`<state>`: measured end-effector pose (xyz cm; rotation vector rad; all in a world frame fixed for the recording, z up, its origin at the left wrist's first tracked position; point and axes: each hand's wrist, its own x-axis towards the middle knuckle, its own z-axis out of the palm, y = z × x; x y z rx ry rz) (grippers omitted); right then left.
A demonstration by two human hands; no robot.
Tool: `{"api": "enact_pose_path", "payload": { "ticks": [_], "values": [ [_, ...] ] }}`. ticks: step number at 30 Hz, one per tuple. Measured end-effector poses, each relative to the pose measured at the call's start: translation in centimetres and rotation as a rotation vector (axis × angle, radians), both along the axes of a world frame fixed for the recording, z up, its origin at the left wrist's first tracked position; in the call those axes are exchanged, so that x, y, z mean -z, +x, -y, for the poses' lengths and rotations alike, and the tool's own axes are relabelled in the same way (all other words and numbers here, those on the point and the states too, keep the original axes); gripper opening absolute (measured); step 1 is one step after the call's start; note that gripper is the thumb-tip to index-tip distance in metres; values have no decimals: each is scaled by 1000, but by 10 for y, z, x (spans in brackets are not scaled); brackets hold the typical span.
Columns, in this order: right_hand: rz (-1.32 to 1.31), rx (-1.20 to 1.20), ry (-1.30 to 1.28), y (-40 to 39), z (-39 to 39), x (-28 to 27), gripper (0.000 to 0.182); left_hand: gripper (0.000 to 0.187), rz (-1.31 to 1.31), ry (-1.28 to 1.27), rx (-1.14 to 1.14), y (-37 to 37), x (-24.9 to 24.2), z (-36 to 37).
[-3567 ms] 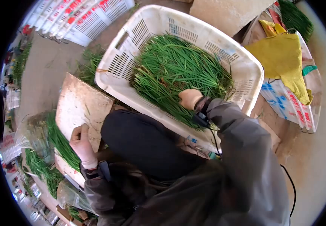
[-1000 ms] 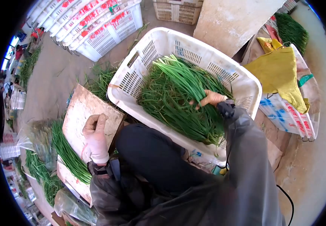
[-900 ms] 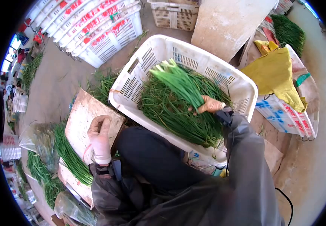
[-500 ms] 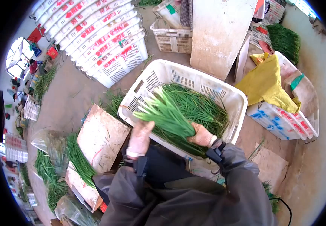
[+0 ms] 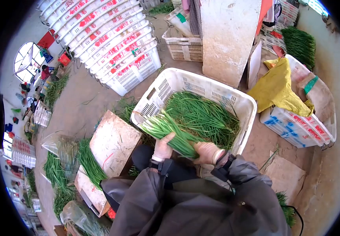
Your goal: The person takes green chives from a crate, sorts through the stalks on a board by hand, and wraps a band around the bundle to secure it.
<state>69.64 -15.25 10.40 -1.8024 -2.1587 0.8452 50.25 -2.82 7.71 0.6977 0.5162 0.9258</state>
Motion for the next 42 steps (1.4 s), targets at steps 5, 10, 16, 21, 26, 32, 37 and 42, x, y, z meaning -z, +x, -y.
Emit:
{"api": "enact_pose_path", "payload": {
  "ticks": [5,10,16,21,26,32,37,42],
  "values": [
    [179,54,-169,51,-25,-82,68,46,-1,0,-78,-2,2,1],
    [-329,122,245,30,-69,-103,100,57,-69,91,29,-2,-12,9],
    [-815,-330,-229,-28,-117,-101,112,75,-303,328,209,-9,-12,24],
    [-503,-516,-103,-47,-105,-121,81,62,-259,404,339,-23,8,23],
    [-573,-370,55,-44,-99,-108,53,72,-555,342,353,-23,-42,30],
    [-808,155,77,-3,-120,-128,44,76,-489,489,76,-33,-23,31],
    [-713,222,176,19,-156,-143,39,56,-183,274,-117,-52,-23,42],
    [-614,128,432,-18,-188,-192,37,41,101,129,-55,-93,-29,63]
  ]
}}
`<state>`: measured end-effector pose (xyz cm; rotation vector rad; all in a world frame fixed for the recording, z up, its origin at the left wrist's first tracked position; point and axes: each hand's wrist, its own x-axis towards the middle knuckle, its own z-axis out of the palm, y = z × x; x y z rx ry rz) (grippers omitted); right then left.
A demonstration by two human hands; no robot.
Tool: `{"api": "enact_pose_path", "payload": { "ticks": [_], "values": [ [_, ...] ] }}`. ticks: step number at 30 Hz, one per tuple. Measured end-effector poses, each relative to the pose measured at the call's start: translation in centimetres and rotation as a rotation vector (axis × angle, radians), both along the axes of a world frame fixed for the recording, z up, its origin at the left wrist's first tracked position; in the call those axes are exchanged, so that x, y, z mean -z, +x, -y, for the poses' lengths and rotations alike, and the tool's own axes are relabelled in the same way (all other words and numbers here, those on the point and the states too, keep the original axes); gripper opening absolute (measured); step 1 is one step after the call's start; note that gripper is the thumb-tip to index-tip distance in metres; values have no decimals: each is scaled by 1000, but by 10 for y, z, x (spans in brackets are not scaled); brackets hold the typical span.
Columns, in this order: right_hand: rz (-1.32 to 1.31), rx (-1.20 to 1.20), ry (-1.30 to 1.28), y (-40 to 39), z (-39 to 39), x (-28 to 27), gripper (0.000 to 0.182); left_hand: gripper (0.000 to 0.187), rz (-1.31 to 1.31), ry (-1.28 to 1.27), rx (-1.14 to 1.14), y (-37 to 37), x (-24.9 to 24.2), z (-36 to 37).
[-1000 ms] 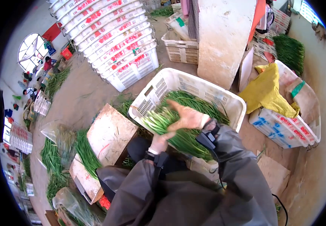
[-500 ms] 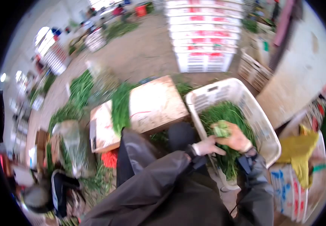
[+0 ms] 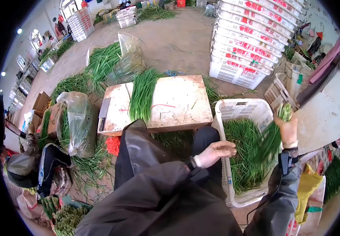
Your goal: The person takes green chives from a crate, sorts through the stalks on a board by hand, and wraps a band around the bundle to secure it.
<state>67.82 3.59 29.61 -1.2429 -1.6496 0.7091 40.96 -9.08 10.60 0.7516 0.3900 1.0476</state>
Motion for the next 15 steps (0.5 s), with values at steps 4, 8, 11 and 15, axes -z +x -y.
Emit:
{"api": "enact_pose_path", "payload": {
  "ticks": [4,8,11,15],
  "values": [
    [-316,-24,117,-81,-9,-66,38,42,-31,60,38,-60,-9,14],
    [-567,-216,150,-162,-24,-104,36,39,-222,110,-11,-132,2,29],
    [-683,-409,38,-223,-35,-99,34,37,-362,32,-35,-165,20,34],
    [-743,-447,-215,-297,-51,-45,25,38,-689,190,-13,-182,-1,33]
  ]
}}
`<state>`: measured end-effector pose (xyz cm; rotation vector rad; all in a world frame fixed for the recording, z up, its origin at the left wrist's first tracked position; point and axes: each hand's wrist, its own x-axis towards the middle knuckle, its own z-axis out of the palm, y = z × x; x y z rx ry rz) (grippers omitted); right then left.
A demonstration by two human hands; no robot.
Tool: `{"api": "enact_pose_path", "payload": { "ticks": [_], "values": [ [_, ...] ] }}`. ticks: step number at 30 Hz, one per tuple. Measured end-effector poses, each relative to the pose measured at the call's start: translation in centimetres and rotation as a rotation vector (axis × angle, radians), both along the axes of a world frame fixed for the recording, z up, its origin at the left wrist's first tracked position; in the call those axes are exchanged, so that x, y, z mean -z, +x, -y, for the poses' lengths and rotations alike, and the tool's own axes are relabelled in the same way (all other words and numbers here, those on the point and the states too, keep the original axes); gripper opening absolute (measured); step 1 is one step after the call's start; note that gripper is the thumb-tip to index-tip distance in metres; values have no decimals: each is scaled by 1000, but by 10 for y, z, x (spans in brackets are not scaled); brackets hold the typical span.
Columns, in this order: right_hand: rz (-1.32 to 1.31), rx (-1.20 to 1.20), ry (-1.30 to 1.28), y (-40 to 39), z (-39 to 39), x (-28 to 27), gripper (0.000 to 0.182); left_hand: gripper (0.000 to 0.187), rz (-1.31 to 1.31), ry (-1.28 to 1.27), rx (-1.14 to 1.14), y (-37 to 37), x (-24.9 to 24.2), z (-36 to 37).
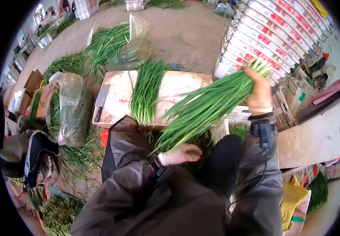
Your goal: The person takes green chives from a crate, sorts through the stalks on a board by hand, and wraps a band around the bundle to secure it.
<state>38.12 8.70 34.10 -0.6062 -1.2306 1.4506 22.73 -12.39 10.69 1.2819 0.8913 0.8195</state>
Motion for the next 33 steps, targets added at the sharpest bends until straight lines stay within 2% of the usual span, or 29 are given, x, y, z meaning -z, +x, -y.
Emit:
{"api": "enact_pose_path", "payload": {
  "ticks": [2,4,7,10,11,13,16,18,21,22,23,24,25,26,27,28,29,30,33],
  "values": [
    [-9,8,-135,-27,-23,47,24,41,-98,0,81,-7,12,0],
    [11,66,-251,-37,-71,121,22,42,-147,-45,171,-12,21,-1],
    [138,434,-50,-52,-92,171,24,42,-286,-25,158,-26,9,1],
    [489,668,458,-32,-124,158,32,42,-272,-19,130,-33,8,-1],
    [804,873,685,-22,-127,144,28,42,-269,-18,133,-34,6,-2],
    [817,911,851,-13,-139,115,30,42,-271,12,111,-35,7,-7],
    [918,978,933,-8,-142,61,29,42,-266,19,81,-33,11,-16],
    [814,895,996,-7,-149,39,31,40,-259,13,58,-30,15,-21],
    [706,707,1011,-39,-120,16,38,36,-73,-31,5,-27,26,-28],
    [632,565,1083,-52,-119,18,41,32,79,-116,-59,-24,30,-31],
    [663,551,1098,-58,-105,31,42,33,227,-167,-129,-22,34,-33],
    [722,420,1118,-70,-85,37,42,34,349,-301,-233,-27,30,-37],
    [786,388,1231,-78,-77,56,42,36,470,-435,-340,-32,26,-40],
    [786,262,1343,-89,-51,65,47,44,609,-470,-468,-34,38,-44],
    [721,134,1423,-95,-45,98,51,57,690,-534,-515,-40,54,-48],
    [938,96,1547,-101,-19,113,47,65,767,-603,-559,-47,71,-52],
    [1103,-111,1635,-103,-12,151,44,73,843,-671,-604,-54,84,-56],
    [1158,-198,1656,-106,8,180,41,75,911,-786,-603,-62,89,-61],
    [1211,-373,1575,-93,50,255,41,71,1157,-680,-592,-59,76,-50]
  ]
}}
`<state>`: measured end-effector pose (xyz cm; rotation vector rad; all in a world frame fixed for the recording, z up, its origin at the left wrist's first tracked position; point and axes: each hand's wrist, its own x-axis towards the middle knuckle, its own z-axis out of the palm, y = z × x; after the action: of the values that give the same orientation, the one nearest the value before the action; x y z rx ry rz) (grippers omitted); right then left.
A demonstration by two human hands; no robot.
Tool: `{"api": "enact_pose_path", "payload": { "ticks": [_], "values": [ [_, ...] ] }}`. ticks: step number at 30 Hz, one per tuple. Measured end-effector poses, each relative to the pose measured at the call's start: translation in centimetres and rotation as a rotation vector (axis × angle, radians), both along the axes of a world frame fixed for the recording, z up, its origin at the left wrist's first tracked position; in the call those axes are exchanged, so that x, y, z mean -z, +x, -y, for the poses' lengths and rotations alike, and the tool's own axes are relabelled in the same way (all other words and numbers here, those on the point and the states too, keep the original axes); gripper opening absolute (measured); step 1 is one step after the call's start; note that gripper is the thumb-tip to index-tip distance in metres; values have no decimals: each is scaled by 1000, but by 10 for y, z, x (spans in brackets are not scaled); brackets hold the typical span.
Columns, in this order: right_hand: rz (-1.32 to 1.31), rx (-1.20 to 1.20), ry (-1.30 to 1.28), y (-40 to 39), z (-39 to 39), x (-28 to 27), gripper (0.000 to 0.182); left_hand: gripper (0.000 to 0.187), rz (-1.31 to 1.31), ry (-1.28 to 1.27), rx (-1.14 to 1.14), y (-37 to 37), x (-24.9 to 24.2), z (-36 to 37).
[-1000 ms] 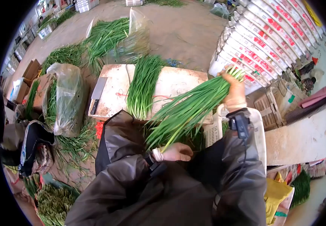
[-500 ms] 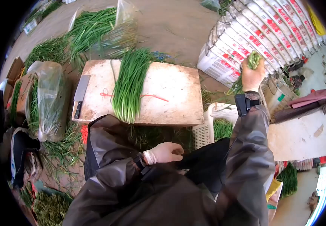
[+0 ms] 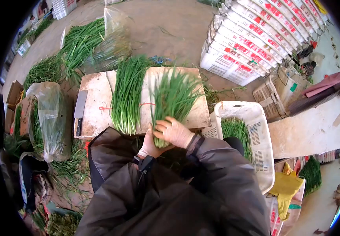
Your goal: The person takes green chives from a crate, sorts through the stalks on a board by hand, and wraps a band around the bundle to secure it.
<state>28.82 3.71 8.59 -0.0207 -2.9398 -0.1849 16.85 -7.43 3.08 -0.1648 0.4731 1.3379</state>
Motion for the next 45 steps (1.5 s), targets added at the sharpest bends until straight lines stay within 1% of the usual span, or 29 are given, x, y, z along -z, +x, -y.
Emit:
{"api": "enact_pose_path", "payload": {
  "ticks": [1,2,4,5,8,9,10,12,13,14,16,17,18,20,23,26,27,28,30,32,33,34,35,38,39,41,44,45],
  "values": [
    [142,62,-55,7,9,7,46,71,-2,-5,20,2,4,0],
    [162,123,-62,14,11,12,48,72,-2,-10,42,4,10,0],
    [210,245,-79,20,25,-4,51,72,5,-23,86,10,17,1],
    [356,287,-40,23,25,-8,67,75,31,-44,107,12,16,-2],
    [337,436,-79,47,34,-26,73,73,-18,-74,95,20,9,0],
    [294,522,-101,57,36,-26,78,67,12,-48,107,21,27,-4],
    [141,632,-97,65,38,-22,75,65,4,-44,129,21,30,-4],
    [20,1046,-315,78,47,-12,70,62,-8,-37,172,22,35,-5],
    [-256,1100,-477,87,49,5,61,57,-67,-73,166,21,36,-4],
    [-277,1165,-668,90,51,25,61,54,-96,-73,169,22,38,-4],
    [-323,1273,-1061,84,56,43,63,50,-158,-75,177,20,44,-2],
    [-279,1277,-1102,81,58,51,66,43,-100,-87,150,20,59,-4],
    [-248,1294,-1109,75,58,58,62,42,-105,-88,147,20,57,-3],
    [-310,1211,-1436,78,44,106,57,40,-109,-84,132,23,52,-3],
    [-562,1024,-1799,63,51,69,53,37,-225,-93,128,25,51,-3],
    [-699,822,-1967,53,51,64,54,34,-401,-70,165,30,52,1],
    [-729,824,-1946,54,51,64,58,34,-469,-52,188,32,52,2],
    [-741,801,-1971,54,53,64,57,34,-536,-36,213,34,53,3],
    [-765,754,-2022,54,56,67,57,34,-523,-3,275,37,56,1],
    [-785,902,-2110,58,58,73,50,35,-556,19,380,37,63,2],
    [-790,979,-2152,61,59,78,47,37,-496,-46,459,35,51,2],
    [-793,1054,-2191,63,58,84,44,38,-428,-22,448,35,53,3],
    [-752,1030,-2067,64,58,89,40,38,-361,3,435,36,56,3],
    [-672,1064,-2099,63,55,94,42,40,-228,31,383,36,58,7],
    [-602,1042,-2071,63,53,95,44,41,-194,32,364,37,57,8],
    [-463,996,-2014,65,45,97,47,42,-231,71,298,40,55,9],
    [-422,911,-1813,69,42,71,53,41,-244,55,252,44,50,9],
    [-368,1051,-1405,72,40,66,55,41,-240,40,244,45,49,8]
  ]
}}
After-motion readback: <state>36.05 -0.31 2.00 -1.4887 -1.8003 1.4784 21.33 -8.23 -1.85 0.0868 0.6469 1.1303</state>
